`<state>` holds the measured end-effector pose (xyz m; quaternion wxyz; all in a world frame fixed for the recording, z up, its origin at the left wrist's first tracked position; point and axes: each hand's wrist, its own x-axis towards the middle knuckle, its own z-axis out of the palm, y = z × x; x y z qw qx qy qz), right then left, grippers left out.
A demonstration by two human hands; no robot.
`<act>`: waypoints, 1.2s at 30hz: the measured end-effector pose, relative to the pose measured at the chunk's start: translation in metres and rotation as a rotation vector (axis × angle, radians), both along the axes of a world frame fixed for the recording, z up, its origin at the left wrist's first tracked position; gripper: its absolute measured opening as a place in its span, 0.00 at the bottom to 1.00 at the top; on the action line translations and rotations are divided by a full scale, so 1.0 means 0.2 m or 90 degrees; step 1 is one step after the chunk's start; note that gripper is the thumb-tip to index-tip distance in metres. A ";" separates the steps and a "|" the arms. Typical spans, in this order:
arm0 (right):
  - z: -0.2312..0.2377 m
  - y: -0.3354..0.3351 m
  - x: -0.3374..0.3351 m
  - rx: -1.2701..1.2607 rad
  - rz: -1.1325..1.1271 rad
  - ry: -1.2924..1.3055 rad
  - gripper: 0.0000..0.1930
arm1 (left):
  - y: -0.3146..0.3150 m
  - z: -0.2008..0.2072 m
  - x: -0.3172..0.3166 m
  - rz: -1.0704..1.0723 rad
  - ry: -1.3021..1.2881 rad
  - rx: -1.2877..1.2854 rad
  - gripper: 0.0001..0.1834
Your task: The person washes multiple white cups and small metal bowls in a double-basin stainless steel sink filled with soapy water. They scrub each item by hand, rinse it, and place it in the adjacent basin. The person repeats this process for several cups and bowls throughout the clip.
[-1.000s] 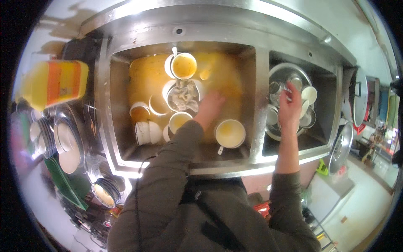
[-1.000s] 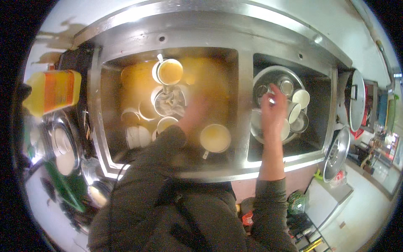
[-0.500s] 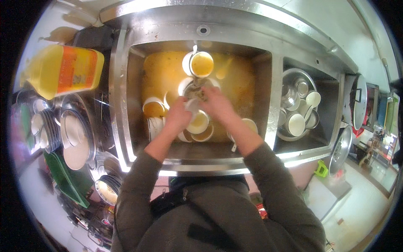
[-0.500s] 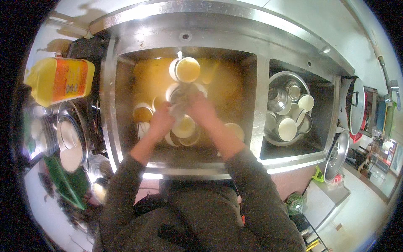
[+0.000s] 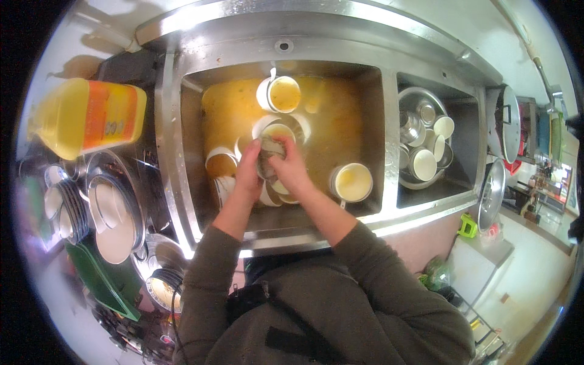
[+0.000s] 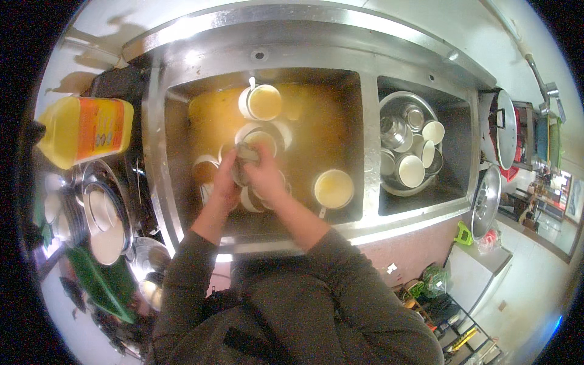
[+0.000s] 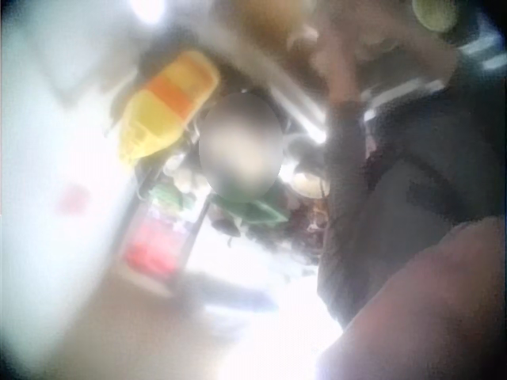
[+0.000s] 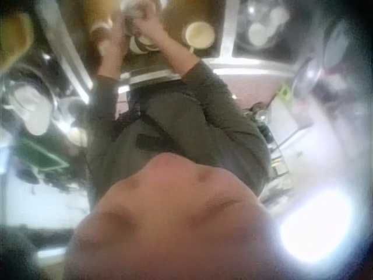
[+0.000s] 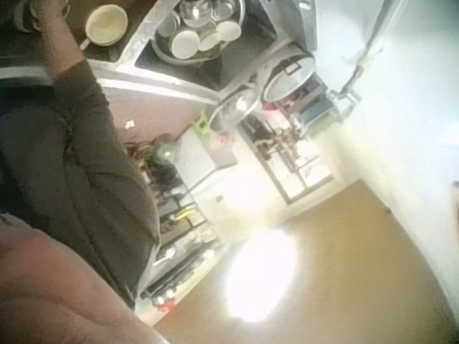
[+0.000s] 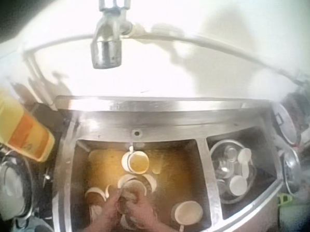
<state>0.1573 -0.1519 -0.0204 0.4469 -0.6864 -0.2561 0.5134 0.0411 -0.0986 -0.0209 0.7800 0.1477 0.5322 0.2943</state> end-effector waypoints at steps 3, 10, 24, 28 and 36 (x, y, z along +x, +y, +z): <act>0.02 -0.04 -0.13 0.005 -0.094 0.123 0.27 | 0.03 -0.06 0.04 -0.044 -0.044 -0.147 0.23; 0.13 -0.11 0.19 -0.059 0.563 -0.431 0.29 | 0.00 -0.01 -0.12 -0.257 -0.107 -0.162 0.19; 0.18 -0.11 0.19 -0.088 0.042 0.341 0.30 | -0.12 0.17 0.03 -0.215 0.378 0.327 0.22; 0.24 -0.02 -0.02 0.016 -0.090 0.219 0.28 | -0.12 0.23 0.08 -0.049 0.353 0.187 0.26; 0.21 0.05 0.45 -0.114 0.344 0.213 0.27 | -0.03 0.28 0.08 -0.314 0.335 0.305 0.25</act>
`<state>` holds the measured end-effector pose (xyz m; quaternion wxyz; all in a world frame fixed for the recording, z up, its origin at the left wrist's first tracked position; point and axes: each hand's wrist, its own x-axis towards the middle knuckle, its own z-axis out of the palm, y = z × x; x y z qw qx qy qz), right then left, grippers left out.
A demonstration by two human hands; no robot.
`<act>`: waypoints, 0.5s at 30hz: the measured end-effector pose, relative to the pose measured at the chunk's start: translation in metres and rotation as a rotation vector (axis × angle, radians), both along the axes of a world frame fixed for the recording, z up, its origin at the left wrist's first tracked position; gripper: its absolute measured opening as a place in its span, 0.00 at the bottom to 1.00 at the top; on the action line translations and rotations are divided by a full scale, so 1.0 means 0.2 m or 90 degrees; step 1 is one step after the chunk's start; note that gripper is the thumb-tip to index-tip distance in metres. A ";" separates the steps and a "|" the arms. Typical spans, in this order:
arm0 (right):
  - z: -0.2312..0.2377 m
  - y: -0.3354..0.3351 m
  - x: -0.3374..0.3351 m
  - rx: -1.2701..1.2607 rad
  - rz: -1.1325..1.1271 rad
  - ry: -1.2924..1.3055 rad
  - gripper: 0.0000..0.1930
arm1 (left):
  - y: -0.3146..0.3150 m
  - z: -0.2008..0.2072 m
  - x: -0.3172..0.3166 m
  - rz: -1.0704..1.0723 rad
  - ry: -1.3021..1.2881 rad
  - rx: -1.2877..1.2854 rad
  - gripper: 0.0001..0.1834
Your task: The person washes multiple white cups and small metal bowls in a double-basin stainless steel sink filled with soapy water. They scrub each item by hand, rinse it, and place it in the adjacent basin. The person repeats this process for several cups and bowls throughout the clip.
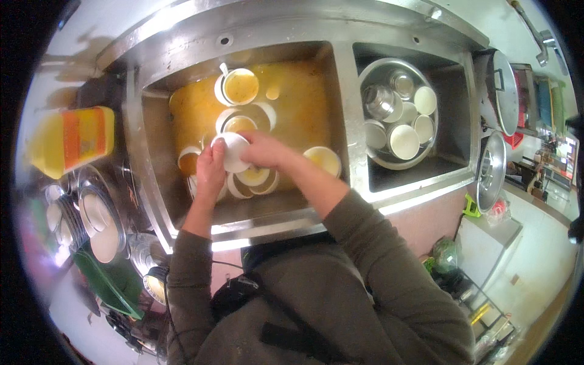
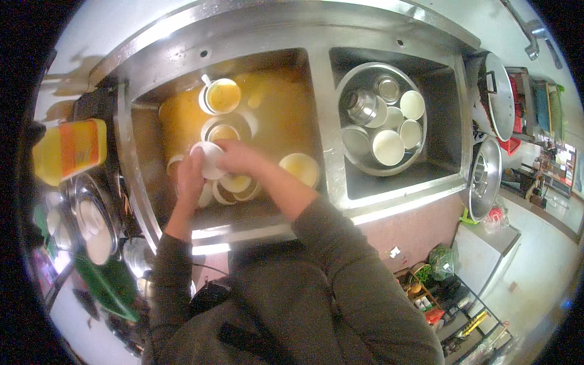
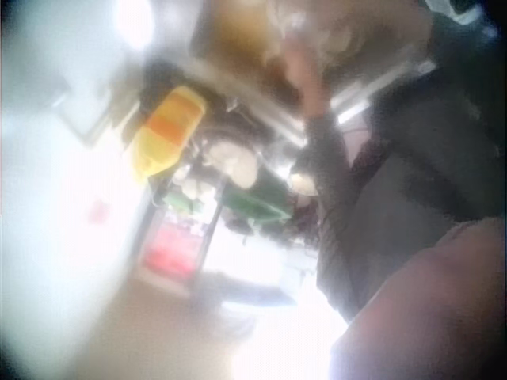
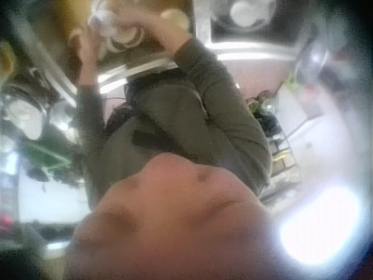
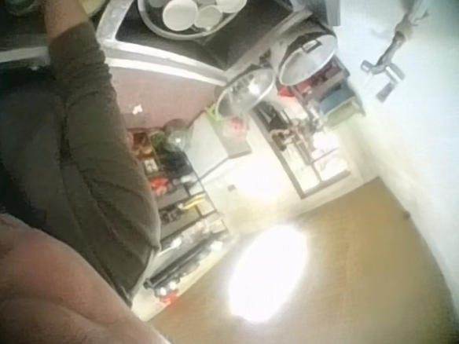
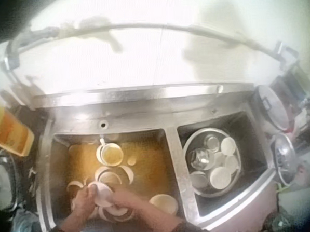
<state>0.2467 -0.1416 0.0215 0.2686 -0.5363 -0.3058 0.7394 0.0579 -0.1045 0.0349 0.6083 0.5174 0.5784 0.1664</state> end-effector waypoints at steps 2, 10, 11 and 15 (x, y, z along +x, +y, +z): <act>0.08 -0.04 -0.05 -0.081 -0.222 0.087 0.26 | 0.01 -0.06 0.10 0.042 0.050 -0.042 0.26; 0.17 -0.39 0.71 0.108 -0.197 -0.720 0.28 | 0.29 -0.35 0.61 -0.186 -0.056 -0.060 0.27; 0.18 -0.45 0.89 0.063 -0.368 -0.579 0.30 | 0.32 -0.45 0.72 -0.258 0.126 0.162 0.29; 0.20 -0.66 1.41 -0.045 -0.302 -0.832 0.23 | 0.38 -0.83 1.04 -0.438 0.532 0.512 0.39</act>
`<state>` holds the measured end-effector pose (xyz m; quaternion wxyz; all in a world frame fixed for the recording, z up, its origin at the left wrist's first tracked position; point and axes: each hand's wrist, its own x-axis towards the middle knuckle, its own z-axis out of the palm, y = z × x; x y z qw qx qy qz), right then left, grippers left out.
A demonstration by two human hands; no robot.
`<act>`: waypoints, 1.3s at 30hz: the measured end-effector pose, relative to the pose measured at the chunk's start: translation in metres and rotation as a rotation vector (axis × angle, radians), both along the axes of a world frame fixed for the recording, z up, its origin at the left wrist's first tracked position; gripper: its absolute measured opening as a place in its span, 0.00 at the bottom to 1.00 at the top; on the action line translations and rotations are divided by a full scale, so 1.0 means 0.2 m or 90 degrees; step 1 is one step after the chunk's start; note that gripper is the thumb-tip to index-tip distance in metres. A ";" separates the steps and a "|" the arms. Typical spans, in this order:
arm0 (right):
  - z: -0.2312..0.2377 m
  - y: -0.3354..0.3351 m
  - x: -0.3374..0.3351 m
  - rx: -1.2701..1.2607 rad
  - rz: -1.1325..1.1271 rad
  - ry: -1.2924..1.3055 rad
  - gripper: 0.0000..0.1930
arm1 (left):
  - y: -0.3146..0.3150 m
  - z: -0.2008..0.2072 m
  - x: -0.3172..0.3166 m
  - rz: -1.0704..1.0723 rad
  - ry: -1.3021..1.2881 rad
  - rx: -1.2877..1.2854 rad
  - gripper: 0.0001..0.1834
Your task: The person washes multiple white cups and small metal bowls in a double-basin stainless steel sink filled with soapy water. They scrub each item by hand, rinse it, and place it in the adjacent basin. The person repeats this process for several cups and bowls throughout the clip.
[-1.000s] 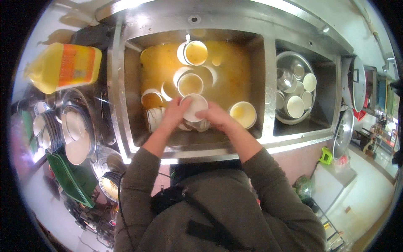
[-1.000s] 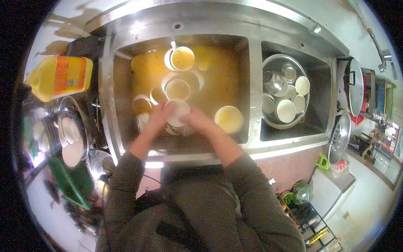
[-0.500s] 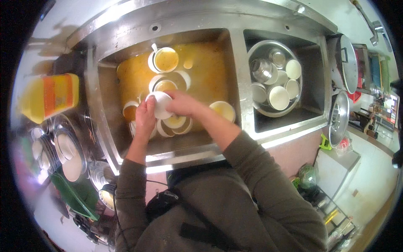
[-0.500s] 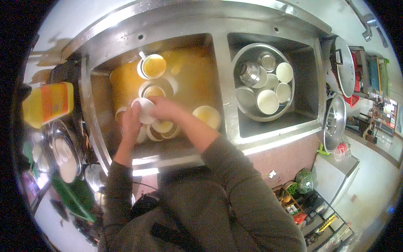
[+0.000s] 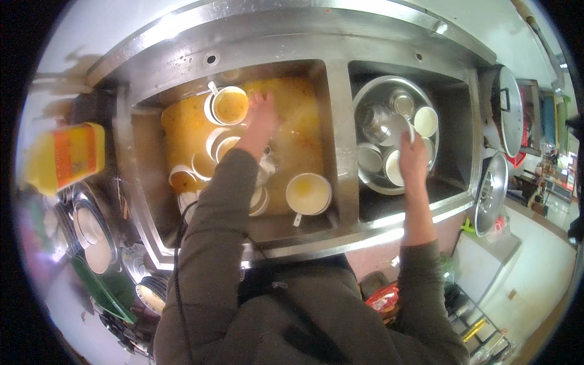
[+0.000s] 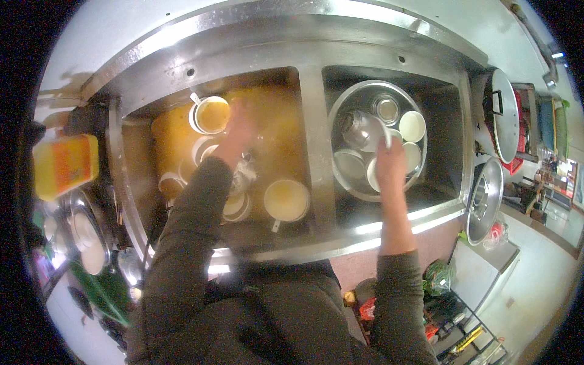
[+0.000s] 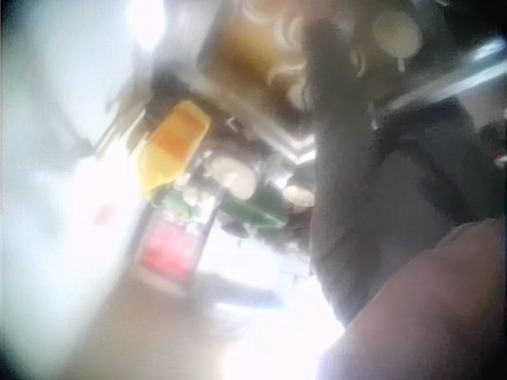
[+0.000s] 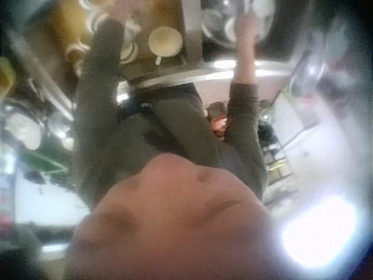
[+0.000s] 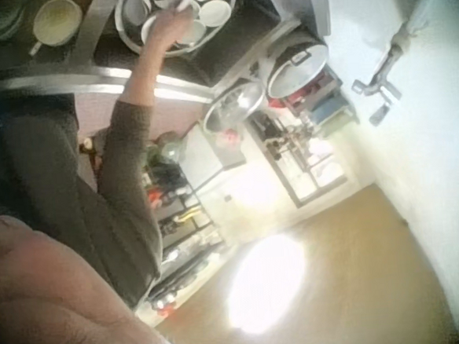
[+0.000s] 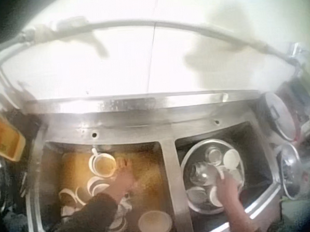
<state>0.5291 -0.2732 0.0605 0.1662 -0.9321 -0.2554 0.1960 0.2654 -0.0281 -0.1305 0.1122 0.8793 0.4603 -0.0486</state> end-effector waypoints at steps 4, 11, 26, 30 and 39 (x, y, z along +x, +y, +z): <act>-0.09 -0.20 0.16 -0.048 0.018 -0.164 0.22 | 0.08 -0.14 0.11 0.123 0.104 -0.222 0.38; -0.04 -0.10 -0.22 0.284 0.064 -0.064 0.19 | 0.14 0.03 -0.08 0.128 -0.167 -0.401 0.23; -0.34 0.61 -1.54 0.294 0.374 0.348 0.15 | -0.33 0.67 -1.00 0.496 -0.811 -0.783 0.30; -0.35 0.62 -1.48 0.317 0.489 0.199 0.11 | -0.28 0.83 -1.33 0.326 -0.834 -1.077 0.40; -0.46 0.99 -1.40 0.038 0.491 0.192 0.12 | -0.27 0.69 -1.25 0.569 -0.558 -1.153 0.10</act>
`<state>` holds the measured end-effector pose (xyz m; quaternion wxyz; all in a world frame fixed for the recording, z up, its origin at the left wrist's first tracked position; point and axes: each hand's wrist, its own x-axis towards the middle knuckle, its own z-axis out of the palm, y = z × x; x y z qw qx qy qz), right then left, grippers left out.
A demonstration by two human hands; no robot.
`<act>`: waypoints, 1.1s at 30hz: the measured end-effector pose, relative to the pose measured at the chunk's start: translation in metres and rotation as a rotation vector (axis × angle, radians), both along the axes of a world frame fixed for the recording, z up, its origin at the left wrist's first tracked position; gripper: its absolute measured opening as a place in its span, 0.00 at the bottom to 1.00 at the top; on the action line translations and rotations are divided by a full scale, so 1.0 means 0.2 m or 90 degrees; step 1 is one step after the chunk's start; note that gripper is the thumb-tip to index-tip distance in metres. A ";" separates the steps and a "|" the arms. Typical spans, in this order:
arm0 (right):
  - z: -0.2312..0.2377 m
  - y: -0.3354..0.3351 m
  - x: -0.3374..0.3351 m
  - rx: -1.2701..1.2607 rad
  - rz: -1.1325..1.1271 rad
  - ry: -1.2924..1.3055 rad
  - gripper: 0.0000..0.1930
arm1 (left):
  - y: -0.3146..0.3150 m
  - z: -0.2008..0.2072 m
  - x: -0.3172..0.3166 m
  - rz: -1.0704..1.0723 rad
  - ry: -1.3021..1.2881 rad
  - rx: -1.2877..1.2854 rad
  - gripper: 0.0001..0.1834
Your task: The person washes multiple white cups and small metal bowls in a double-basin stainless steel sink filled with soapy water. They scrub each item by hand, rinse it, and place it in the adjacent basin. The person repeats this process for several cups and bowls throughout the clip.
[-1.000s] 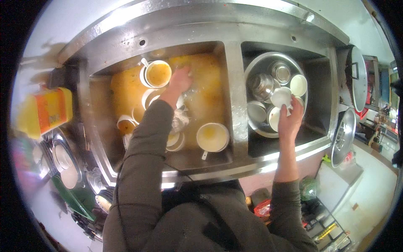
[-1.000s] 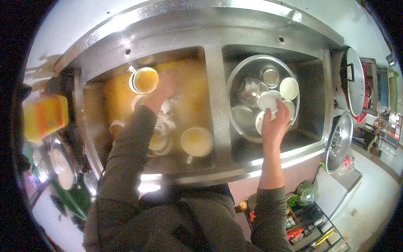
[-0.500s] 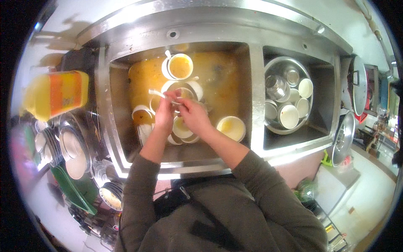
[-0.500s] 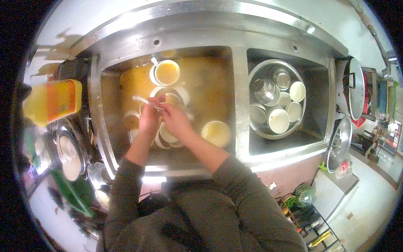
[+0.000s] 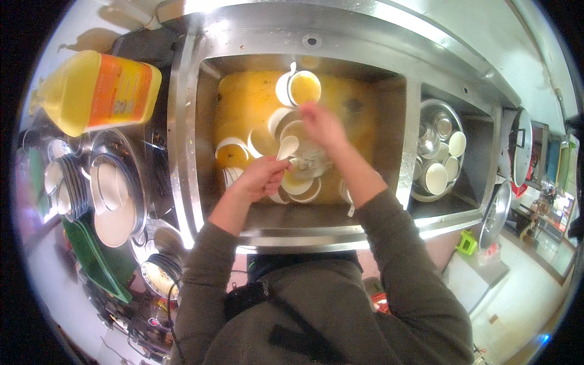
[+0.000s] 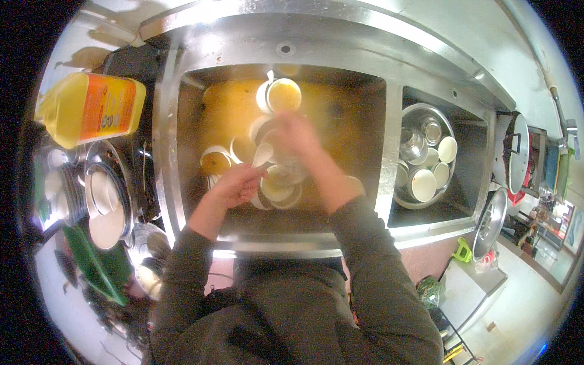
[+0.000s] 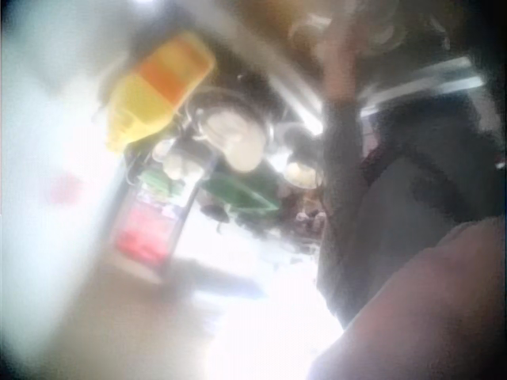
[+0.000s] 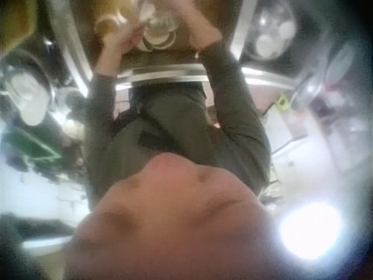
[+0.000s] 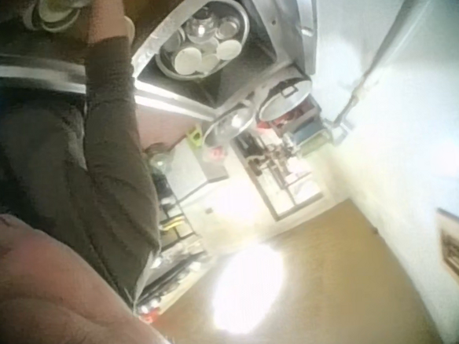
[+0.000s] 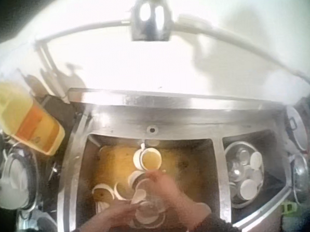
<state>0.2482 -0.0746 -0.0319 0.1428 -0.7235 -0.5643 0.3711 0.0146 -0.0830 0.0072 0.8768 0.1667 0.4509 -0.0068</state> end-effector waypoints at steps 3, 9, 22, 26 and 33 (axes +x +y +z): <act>-0.20 0.13 0.13 -0.095 -0.129 -0.204 0.15 | -0.08 -0.08 0.03 0.173 0.096 -0.038 0.11; -0.29 0.08 0.05 -0.007 0.173 -0.302 0.15 | -0.13 -0.21 -0.03 0.297 0.122 -0.038 0.11; 0.20 -0.56 -0.37 -0.222 0.012 0.034 0.16 | -0.25 -0.20 0.05 0.167 0.168 0.177 0.17; -0.12 -0.58 -0.29 -0.016 -0.164 -0.348 0.23 | -0.22 -0.08 -0.13 0.143 0.262 0.183 0.15; -0.14 -0.46 -0.17 -0.233 -0.026 -0.038 0.34 | -0.23 0.07 -0.21 0.178 0.180 -0.004 0.15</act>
